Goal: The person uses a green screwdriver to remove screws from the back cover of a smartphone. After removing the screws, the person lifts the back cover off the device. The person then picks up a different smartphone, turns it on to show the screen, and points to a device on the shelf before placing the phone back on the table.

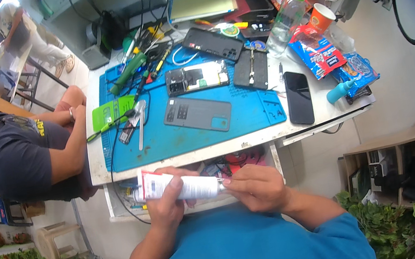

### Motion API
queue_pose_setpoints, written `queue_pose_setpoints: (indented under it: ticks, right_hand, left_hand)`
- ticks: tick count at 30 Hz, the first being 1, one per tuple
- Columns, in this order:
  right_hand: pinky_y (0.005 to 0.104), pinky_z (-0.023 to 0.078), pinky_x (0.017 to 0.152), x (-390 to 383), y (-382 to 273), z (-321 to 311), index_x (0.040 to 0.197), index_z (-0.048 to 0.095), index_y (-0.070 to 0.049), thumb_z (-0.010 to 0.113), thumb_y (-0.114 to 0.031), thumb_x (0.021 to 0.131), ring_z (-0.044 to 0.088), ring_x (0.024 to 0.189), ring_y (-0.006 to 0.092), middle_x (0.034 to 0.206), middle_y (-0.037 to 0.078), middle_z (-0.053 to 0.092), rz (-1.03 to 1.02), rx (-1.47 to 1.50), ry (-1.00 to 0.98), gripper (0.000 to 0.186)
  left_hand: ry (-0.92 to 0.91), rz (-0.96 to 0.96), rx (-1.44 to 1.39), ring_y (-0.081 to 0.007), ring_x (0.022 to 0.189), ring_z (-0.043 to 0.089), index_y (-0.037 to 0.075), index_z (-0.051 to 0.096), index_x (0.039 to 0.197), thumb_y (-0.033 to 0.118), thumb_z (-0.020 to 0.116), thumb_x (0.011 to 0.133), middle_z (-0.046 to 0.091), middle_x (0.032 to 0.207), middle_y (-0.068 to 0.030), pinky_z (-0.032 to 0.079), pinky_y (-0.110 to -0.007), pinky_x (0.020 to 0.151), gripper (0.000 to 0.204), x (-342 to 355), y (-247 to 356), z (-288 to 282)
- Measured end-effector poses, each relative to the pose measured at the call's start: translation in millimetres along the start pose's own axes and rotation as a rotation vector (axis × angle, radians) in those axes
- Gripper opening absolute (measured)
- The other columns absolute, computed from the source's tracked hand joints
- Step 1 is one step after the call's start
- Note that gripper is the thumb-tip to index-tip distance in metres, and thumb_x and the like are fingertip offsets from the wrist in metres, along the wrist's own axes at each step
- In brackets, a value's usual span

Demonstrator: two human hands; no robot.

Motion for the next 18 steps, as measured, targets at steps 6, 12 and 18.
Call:
queue_pose_setpoints:
  ticks: [6, 12, 18]
  right_hand:
    - [0.0306, 0.06, 0.069, -2.8, 0.4, -8.8, 0.12, 0.078, 0.003, 0.071, -0.027, 0.115, 0.074, 0.08, 0.0138, 0.094, 0.007, 0.076, 1.049, 1.092, -0.303, 0.031]
    - [0.0336, 0.062, 0.072, -2.8, 6.5, -16.1, 0.12, 0.078, 0.005, 0.076, -0.015, 0.109, 0.076, 0.083, 0.0187, 0.1, 0.013, 0.079, 0.689, 0.622, -0.373, 0.023]
    - [0.0363, 0.067, 0.077, -10.7, 1.4, -22.1, 0.123, 0.083, -0.009, 0.082, 0.002, 0.096, 0.081, 0.09, 0.0283, 0.106, 0.013, 0.082, 0.131, -0.182, -0.03, 0.03]
  left_hand:
    - [-0.35, 0.267, 0.226, -0.0383, 0.111, 0.079, 0.003, 0.072, 0.115, 0.015, 0.09, 0.094, 0.08, 0.116, -0.0283, 0.065, -0.05, 0.097, 0.029, 5.5, 13.6, -9.0]
    - [-0.278, 0.269, 0.246, -0.0326, 0.1, 0.081, 0.003, 0.071, 0.115, 0.017, 0.088, 0.098, 0.08, 0.111, -0.0261, 0.067, -0.043, 0.081, 0.027, 3.7, 9.4, 5.4]
    - [0.279, -0.037, -0.077, -0.0274, 0.067, 0.072, 0.006, 0.062, 0.126, 0.041, 0.08, 0.104, 0.08, 0.111, -0.0247, 0.057, -0.03, 0.05, 0.045, 6.1, -8.4, -35.2]
Point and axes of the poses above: each hand's wrist, its own x-axis towards the middle knuckle, its own z-axis out of the palm, y = z × x, the point moved 2 cm from there along x, towards the middle knuckle
